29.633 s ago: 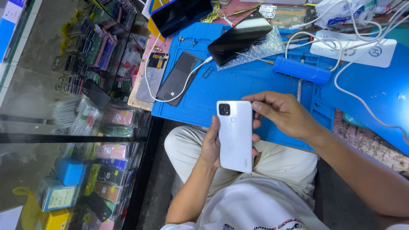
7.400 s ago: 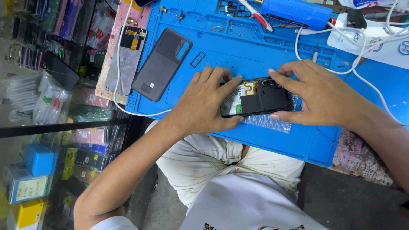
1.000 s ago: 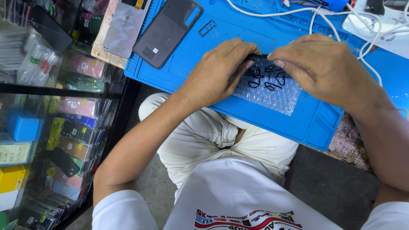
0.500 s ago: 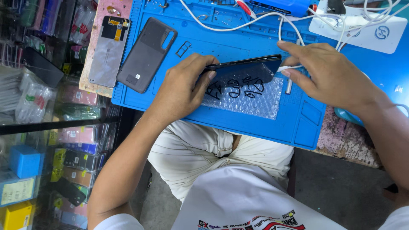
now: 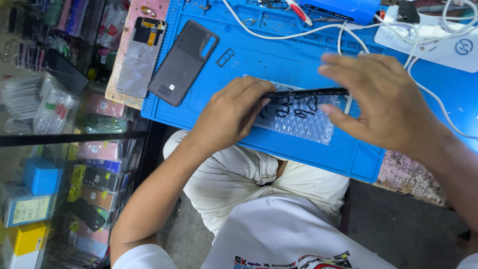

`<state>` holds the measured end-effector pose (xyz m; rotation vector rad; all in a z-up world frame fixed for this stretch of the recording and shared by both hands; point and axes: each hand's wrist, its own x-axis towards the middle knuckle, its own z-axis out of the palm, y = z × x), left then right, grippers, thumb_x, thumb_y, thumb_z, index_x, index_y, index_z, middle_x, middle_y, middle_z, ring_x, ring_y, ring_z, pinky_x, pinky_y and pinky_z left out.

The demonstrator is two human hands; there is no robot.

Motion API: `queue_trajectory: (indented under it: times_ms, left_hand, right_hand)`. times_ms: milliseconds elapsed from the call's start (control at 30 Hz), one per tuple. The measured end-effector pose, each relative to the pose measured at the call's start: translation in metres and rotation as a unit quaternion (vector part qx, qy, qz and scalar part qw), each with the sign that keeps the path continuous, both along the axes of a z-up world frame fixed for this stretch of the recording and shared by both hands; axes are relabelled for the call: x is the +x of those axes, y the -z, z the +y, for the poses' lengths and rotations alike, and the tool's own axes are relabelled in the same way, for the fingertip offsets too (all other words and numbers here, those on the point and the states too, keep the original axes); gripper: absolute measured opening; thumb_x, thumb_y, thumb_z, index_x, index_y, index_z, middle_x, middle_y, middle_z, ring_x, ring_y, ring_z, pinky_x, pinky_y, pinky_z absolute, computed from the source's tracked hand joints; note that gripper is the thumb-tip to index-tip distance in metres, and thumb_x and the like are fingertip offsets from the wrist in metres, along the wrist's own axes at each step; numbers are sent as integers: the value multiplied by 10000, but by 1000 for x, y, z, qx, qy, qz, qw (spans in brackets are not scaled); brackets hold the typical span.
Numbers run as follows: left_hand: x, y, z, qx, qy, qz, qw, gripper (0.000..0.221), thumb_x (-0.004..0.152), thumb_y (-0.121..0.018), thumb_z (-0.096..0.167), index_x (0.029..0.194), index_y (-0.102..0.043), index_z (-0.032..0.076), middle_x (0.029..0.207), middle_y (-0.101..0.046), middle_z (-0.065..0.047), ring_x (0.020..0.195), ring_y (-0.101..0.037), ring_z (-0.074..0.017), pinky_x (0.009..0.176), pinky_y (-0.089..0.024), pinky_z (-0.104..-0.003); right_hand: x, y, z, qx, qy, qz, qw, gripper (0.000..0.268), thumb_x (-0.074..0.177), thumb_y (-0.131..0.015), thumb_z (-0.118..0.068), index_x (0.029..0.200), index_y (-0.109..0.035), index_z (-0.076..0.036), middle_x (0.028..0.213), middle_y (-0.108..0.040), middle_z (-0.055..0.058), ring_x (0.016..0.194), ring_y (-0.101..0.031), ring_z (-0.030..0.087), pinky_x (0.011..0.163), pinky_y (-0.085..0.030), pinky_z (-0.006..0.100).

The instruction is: The person uses an electric screwdriver to remove screws from a white mobile phone, removes the back cover, and then disassembles internal components of a black mobile phone on a repair mat.

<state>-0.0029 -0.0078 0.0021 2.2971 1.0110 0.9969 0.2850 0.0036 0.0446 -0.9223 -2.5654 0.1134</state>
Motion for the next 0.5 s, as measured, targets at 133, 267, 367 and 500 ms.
queue_trajectory:
  times_ms: [133,267,367,500]
  left_hand:
    - [-2,1,-12,15,7,7,1000,286,966,-731,45,1236,-640,61,1168,-686,-120,1054,-690,-321,899,-574,-403]
    - [-11,11,-30,28,39,-3,999,395,922,-765,68,1286,-612,39,1181,-669,-123,1094,-676,-317,1020,-554,-426]
    - [-13,23,-38,38,50,3,998,427,908,-772,74,1289,-585,27,1233,-645,-133,1162,-659,-322,1124,-525,-453]
    - [-14,32,-41,53,58,13,997,416,912,-786,79,1276,-592,27,1283,-619,-136,1217,-641,-319,1170,-514,-473]
  right_hand:
    - [-21,11,-6,-8,-12,-28,999,444,879,-824,-275,1247,-663,-85,1100,-740,54,999,-699,200,1063,-488,510]
    - [-23,23,-24,29,-53,-46,997,298,865,-805,-233,1119,-755,-86,1109,-741,36,1009,-708,170,1062,-466,490]
    - [-22,32,-36,106,-59,-110,986,242,840,-805,-240,1053,-785,-127,1104,-763,33,979,-715,155,1058,-435,480]
    - [-21,40,-40,103,-51,-114,987,240,850,-798,-263,1059,-786,-146,1124,-766,28,978,-705,150,1088,-404,482]
